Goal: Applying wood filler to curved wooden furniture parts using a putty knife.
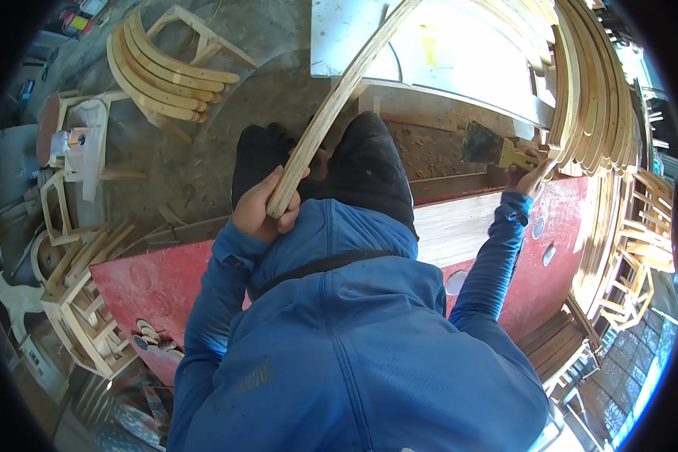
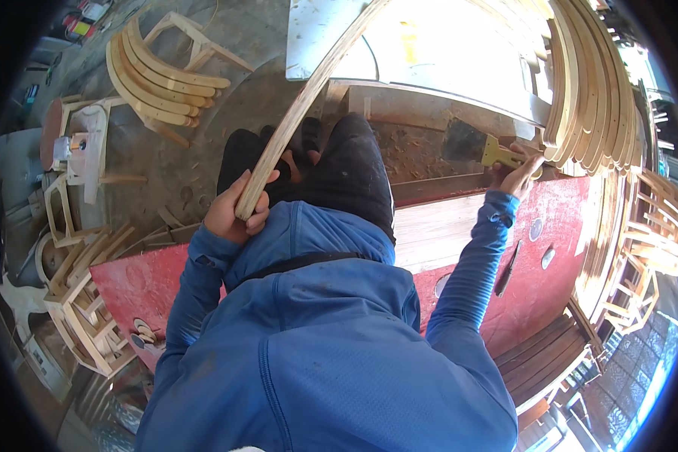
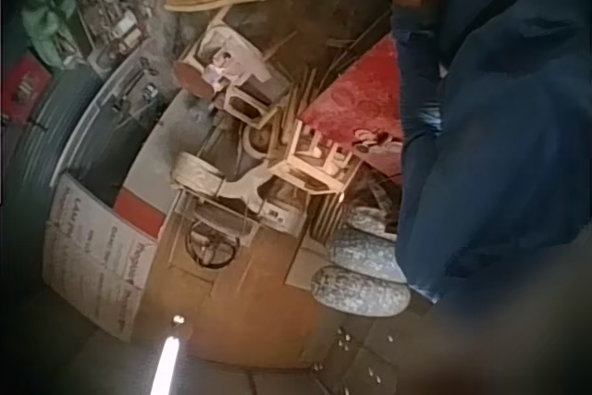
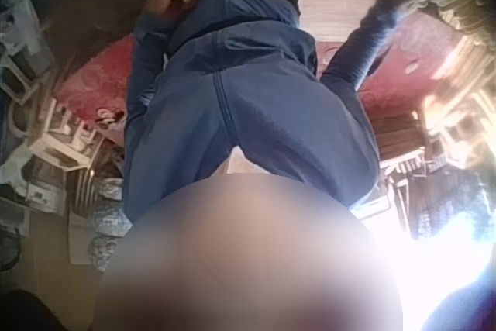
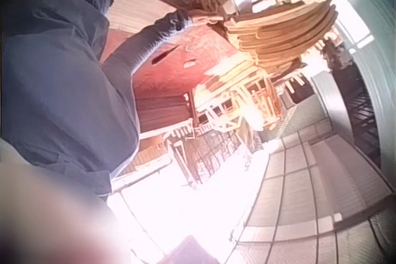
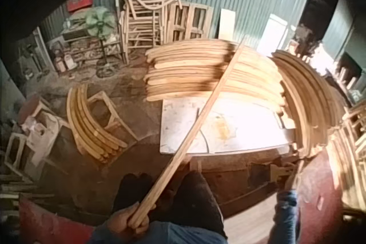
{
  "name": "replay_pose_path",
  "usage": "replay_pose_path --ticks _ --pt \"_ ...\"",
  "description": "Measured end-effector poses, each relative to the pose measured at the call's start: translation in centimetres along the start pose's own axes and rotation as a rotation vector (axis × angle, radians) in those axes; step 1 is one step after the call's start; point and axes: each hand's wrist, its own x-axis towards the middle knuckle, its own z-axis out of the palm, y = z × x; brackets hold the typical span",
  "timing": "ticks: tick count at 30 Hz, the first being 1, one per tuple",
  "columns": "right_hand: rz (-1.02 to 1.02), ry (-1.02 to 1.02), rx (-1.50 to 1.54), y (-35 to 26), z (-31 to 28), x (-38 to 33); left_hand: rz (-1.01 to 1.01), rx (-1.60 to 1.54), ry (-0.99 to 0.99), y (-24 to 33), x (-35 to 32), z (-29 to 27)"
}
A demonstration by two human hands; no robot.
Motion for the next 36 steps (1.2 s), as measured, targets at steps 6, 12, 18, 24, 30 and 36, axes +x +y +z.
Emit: replay_pose_path --ticks 6,12,18,24,30,36 --pt "0.091 -0.109 0.272 2.5 0.5 0.4 0.023 0.126 0.033 0.1 -0.1 0.6" --pt "-0.747 -0.344 -0.486 -0.5 6.5 -0.2 0.043 0.22 0.037 -0.1 -0.1 0.7" --pt "-1.057 -0.48 -0.704 -1.4 11.8 0.6 0.039 0.203 0.129 -0.3 -0.2 1.9" --pt "-1.095 -0.54 -0.754 -0.6 14.9 2.2 0.066 0.224 0.143 -0.2 -0.5 2.3" --pt "-1.14 -0.525 -0.768 -0.8 18.1 4.7 0.061 0.13 0.166 0.0 -0.3 2.5" --pt "-1.147 -0.591 -0.779 -0.1 21.2 6.2 0.052 0.105 0.171 -0.2 -0.3 2.3"
